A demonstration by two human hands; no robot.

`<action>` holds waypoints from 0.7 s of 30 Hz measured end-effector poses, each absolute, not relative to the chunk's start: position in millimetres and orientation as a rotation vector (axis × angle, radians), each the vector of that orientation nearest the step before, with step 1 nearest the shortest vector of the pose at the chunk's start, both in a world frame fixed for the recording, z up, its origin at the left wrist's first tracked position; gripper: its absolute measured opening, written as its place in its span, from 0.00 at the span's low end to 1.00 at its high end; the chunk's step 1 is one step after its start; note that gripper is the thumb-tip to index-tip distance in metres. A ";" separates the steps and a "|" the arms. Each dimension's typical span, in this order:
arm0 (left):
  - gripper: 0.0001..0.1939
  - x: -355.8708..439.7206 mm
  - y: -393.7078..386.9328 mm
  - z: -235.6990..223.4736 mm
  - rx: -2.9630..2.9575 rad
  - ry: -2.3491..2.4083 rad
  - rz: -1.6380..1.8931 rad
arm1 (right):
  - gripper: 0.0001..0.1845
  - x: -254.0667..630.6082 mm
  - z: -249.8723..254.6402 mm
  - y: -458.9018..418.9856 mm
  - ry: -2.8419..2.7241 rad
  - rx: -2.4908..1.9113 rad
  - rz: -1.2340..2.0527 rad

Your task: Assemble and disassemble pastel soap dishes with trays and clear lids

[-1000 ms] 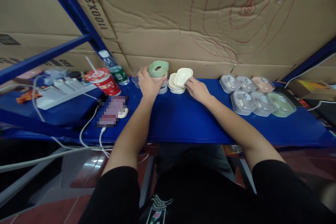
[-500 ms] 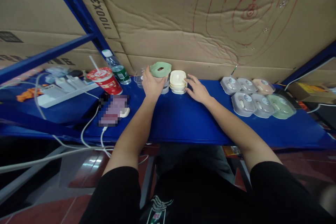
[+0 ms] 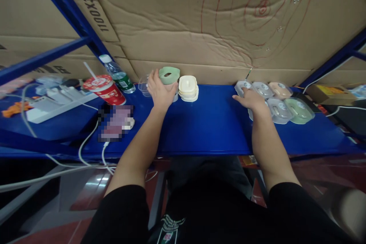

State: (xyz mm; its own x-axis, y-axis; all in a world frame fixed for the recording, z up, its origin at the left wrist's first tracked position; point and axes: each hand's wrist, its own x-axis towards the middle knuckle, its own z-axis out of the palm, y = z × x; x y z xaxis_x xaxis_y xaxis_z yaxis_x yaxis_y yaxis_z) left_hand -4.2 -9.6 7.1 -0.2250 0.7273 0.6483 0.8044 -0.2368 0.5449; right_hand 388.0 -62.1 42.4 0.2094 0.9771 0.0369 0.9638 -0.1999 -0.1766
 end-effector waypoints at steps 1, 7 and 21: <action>0.51 -3.4 -10.4 7.6 -1.909 -1.883 -1.478 | 0.42 386.2 41.8 -62.8 -1.892 -2.291 0.110; 0.49 -1.2 -14.7 9.1 -1.915 -1.862 -1.464 | 0.39 340.9 37.4 -74.7 -2.135 -1.745 0.105; 0.43 15.3 -29.2 13.3 -2.033 -1.724 -1.425 | 0.50 316.0 5.0 -59.8 -2.418 -1.321 0.258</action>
State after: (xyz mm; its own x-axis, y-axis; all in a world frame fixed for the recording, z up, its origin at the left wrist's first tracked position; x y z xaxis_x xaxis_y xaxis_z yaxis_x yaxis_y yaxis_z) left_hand 15.3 -29.2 13.3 -0.0915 0.7086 0.6996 0.8207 -0.3442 0.4560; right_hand 316.0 -59.8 5.0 -0.4906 0.8396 0.2333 0.7714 0.5430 -0.3319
